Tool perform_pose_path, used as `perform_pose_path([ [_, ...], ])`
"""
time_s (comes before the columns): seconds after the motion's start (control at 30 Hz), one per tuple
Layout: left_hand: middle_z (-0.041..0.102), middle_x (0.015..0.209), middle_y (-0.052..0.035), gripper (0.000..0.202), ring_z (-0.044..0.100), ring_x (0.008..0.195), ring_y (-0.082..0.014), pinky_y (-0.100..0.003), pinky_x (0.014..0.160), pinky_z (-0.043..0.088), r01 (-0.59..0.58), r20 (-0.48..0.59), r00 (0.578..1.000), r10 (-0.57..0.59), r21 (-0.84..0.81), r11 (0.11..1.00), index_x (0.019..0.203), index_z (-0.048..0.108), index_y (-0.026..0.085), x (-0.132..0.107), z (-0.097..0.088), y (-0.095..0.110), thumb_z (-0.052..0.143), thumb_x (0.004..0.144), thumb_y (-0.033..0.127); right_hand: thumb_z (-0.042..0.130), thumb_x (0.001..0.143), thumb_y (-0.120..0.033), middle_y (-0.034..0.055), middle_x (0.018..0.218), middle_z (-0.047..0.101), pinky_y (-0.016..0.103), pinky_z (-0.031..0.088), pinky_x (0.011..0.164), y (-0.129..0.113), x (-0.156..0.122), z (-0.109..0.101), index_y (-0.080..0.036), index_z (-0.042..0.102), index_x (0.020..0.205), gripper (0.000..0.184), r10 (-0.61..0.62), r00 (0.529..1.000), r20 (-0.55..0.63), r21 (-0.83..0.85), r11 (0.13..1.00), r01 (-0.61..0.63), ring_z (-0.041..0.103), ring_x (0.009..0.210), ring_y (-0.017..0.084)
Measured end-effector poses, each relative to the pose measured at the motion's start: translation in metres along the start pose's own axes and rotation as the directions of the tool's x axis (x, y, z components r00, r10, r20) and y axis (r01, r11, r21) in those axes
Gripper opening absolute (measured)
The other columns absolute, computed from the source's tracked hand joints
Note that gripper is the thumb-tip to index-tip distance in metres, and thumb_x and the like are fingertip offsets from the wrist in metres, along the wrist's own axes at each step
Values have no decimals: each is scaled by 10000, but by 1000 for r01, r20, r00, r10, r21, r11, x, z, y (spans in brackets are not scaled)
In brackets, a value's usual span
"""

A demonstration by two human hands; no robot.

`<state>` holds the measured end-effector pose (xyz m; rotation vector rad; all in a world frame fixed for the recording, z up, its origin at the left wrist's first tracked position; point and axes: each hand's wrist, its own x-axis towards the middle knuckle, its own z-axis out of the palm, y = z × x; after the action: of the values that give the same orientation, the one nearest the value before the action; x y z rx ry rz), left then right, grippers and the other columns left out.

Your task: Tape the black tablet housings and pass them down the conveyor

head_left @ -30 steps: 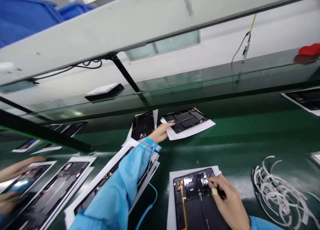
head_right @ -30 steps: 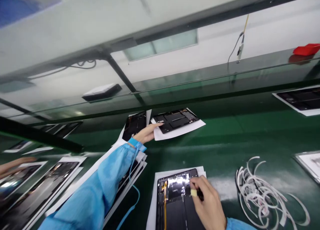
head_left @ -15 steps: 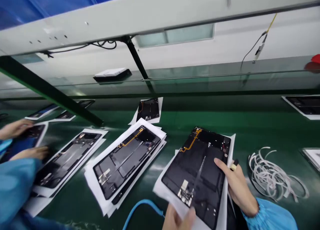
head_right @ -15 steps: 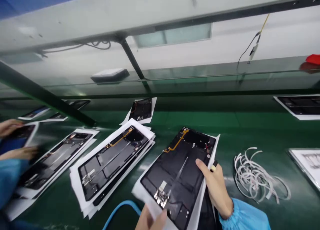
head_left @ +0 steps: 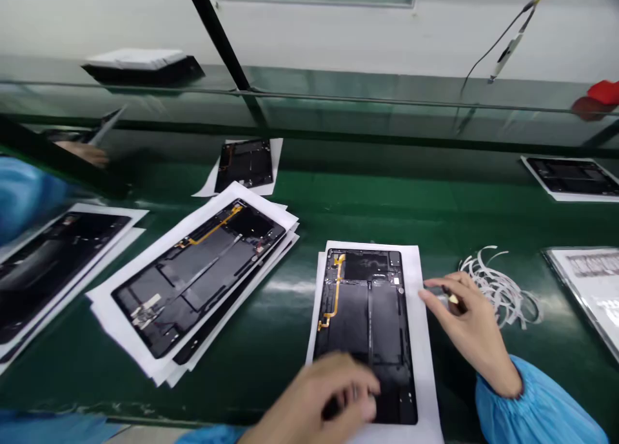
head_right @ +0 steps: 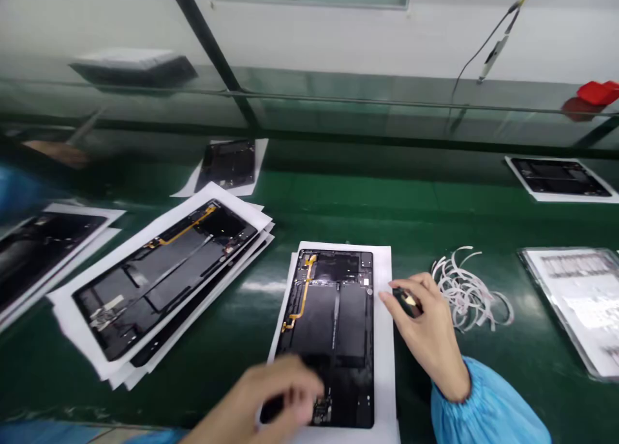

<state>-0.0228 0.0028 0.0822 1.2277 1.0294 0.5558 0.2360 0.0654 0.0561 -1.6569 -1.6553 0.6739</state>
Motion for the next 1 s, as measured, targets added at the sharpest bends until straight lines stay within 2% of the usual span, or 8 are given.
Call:
perform_pose_path([
  [0.07, 655, 1030, -48, 198, 602, 970, -223, -412, 940, 478, -137, -133, 974, 183, 301, 944, 1105, 692, 307, 37, -11, 6, 610, 925, 322, 575, 923, -459, 43, 874, 587, 280, 442, 624, 3, -3, 0, -218, 711, 898, 278, 0, 995, -95, 88, 996, 9, 565, 726, 157],
  [0.13, 640, 1114, -59, 289, 584, 1058, -245, -422, 973, 454, -217, -164, 924, 345, 516, 829, 1215, 652, 310, 73, -18, 9, 597, 931, 303, 434, 999, -431, 56, 937, 613, 293, 464, 732, 5, -4, 6, -214, 690, 897, 350, 14, 993, -117, 205, 979, 11, 597, 833, 165],
  [0.23, 627, 1169, -70, 351, 570, 1105, -255, -418, 967, 453, -253, -109, 911, 397, 613, 748, 1275, 627, 281, 113, -18, 6, 615, 924, 283, 295, 1045, -392, 44, 882, 625, 294, 469, 740, 8, -3, 20, -211, 666, 881, 444, 23, 997, -67, 345, 938, 1, 600, 798, 150],
  [0.3, 643, 1162, -64, 313, 588, 1088, -248, -404, 949, 460, -265, -76, 918, 389, 612, 745, 1228, 664, 271, 126, -15, 1, 631, 917, 275, 336, 1042, -349, 10, 759, 595, 278, 470, 693, 11, -2, 27, -214, 650, 859, 388, 0, 1000, -4, 397, 918, 2, 583, 705, 134],
  [0.37, 676, 1103, -50, 229, 621, 1029, -231, -390, 928, 465, -275, -74, 917, 391, 593, 757, 1130, 715, 267, 131, -12, -2, 638, 914, 267, 473, 1002, -294, -8, 740, 595, 265, 482, 683, 13, -1, 32, -219, 639, 871, 225, -30, 999, 34, 413, 911, 14, 594, 695, 128],
  [0.47, 702, 992, -37, 108, 649, 939, -212, -368, 886, 473, -275, -116, 907, 405, 566, 777, 937, 753, 250, 131, -10, -2, 651, 902, 250, 622, 913, -201, 1, 838, 641, 247, 508, 701, 15, -2, 35, -228, 645, 901, 38, -57, 998, 9, 398, 916, 49, 630, 790, 135],
  [0.6, 693, 1011, -41, 93, 636, 957, -206, -350, 868, 474, -260, -153, 896, 417, 580, 772, 849, 712, 223, 130, -10, -3, 637, 892, 190, 635, 889, -135, -3, 859, 657, 235, 517, 722, 16, -3, 37, -243, 656, 913, 113, -40, 999, -16, 377, 925, 43, 637, 824, 132],
  [1.0, 639, 1058, -33, 113, 574, 982, -197, -346, 885, 437, -292, -109, 879, 464, 646, 706, 813, 636, 191, 129, -10, -10, 640, 855, 86, 669, 866, -102, -14, 846, 680, 235, 513, 736, 18, -4, 39, -231, 667, 897, 133, -41, 998, -55, 358, 932, 58, 648, 800, 117],
])
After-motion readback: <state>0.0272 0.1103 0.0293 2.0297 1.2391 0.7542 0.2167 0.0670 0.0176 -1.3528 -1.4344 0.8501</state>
